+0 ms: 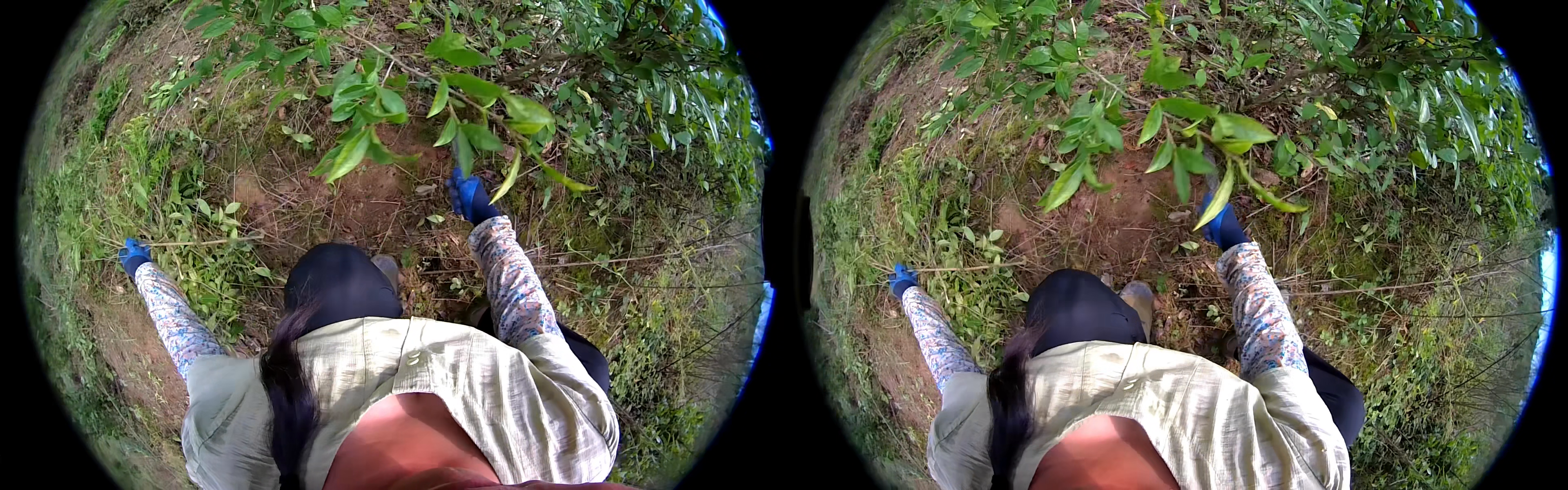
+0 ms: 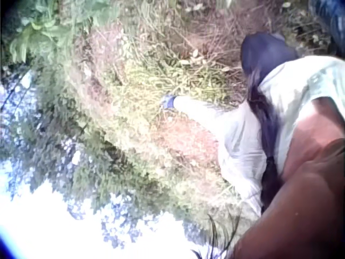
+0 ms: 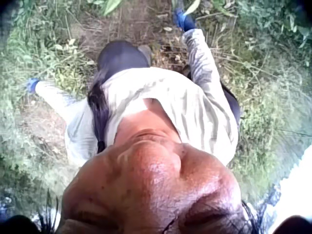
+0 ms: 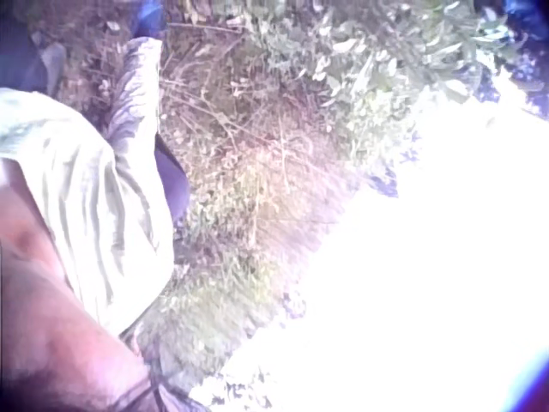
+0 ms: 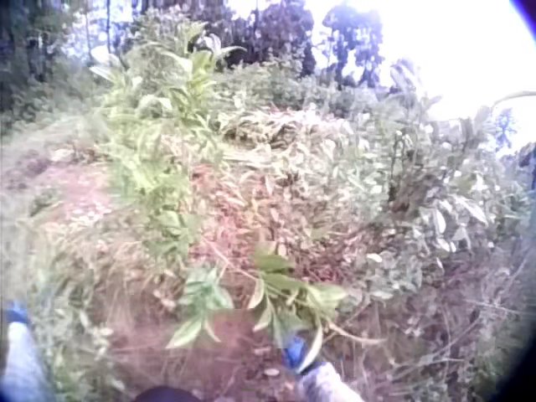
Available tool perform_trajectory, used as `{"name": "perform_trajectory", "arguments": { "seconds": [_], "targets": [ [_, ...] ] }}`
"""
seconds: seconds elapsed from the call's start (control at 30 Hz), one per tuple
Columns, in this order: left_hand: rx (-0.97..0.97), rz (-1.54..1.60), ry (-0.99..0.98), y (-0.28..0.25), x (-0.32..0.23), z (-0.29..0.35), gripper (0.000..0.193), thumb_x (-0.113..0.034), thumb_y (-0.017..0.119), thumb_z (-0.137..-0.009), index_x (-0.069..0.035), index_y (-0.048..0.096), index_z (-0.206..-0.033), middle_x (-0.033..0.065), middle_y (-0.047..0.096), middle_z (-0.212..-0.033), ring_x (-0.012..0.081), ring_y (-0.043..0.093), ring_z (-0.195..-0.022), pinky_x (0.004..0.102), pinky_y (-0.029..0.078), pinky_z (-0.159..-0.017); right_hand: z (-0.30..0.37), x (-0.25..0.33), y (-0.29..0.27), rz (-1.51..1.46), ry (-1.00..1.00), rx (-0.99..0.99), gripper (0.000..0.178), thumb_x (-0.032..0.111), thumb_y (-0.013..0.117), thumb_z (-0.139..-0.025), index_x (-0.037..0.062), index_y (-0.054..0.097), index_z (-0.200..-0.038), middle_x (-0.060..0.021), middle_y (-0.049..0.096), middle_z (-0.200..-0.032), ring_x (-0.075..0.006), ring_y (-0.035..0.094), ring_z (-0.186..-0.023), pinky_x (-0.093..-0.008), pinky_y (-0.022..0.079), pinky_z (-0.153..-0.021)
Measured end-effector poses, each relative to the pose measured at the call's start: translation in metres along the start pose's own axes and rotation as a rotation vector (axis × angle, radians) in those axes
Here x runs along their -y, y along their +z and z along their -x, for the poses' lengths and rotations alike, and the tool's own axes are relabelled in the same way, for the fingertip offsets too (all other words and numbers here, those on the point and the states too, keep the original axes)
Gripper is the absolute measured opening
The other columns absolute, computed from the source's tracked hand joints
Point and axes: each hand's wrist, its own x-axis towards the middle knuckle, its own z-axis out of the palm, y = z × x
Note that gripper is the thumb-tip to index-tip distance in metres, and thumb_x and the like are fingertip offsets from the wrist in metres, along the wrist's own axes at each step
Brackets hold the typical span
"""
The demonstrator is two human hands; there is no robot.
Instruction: The person cuts grass and weeds with a sickle, pulling the vegetation together by hand and cutting the base to clear the ground.
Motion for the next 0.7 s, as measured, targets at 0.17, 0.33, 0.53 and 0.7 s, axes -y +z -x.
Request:
{"name": "perform_trajectory", "arguments": {
  "seconds": [0.17, 0.33, 0.53, 0.7],
  "targets": [
    [-0.664, -0.606, 1.041, -0.022, 0.06, 0.11, 0.055, -0.038, 0.065, -0.085, -0.001, 0.053, -0.124, 0.0214, 0.058, -0.116, 0.0372, 0.057, -0.103, 0.049, 0.047, -0.086, -0.031, -0.013, 0.048, 0.179, 0.053, -0.199, 0.038, 0.041, 0.043, -0.099, 0.0087, 0.054, -0.082, -0.0003, 0.045, -0.055, -0.0149, 0.038, -0.04, -0.0323, 0.031, -0.037],
    [0.653, -0.389, 1.222, 0.1, 0.082, 0.328, 0.018, -0.009, 0.055, -0.092, 0.0, 0.064, -0.104, 0.0183, 0.065, -0.097, 0.0336, 0.061, -0.093, 0.0416, 0.048, -0.083, -0.027, -0.049, 0.04, 0.376, -0.156, -0.148, 0.04, 0.038, 0.041, -0.101, 0.0049, 0.056, -0.085, -0.0011, 0.049, -0.058, -0.0146, 0.041, -0.044, -0.0321, 0.036, -0.043],
    [1.413, -0.315, 1.617, 0.264, 0.087, 0.487, 0.044, -0.003, 0.055, -0.084, -0.007, 0.053, -0.127, 0.0144, 0.051, -0.132, 0.0328, 0.062, -0.1, 0.0428, 0.051, -0.086, -0.035, -0.011, 0.055, 0.454, -0.098, -0.138, 0.042, 0.037, 0.039, -0.101, 0.0029, 0.058, -0.085, -0.0022, 0.053, -0.066, -0.0137, 0.046, -0.053, -0.0314, 0.039, -0.05],
    [1.211, -0.964, 1.979, 0.376, 0.056, 0.566, 0.077, 0.0, 0.055, -0.08, -0.018, 0.026, -0.149, 0.0103, 0.02, -0.156, 0.0311, 0.063, -0.095, 0.047, 0.054, -0.073, -0.054, 0.008, 0.045, 0.765, -0.133, -0.23, 0.05, 0.037, 0.036, -0.099, -0.0039, 0.063, -0.088, -0.0254, 0.065, -0.081, -0.0418, 0.062, -0.076, -0.0488, 0.046, -0.064]
  ]
}}
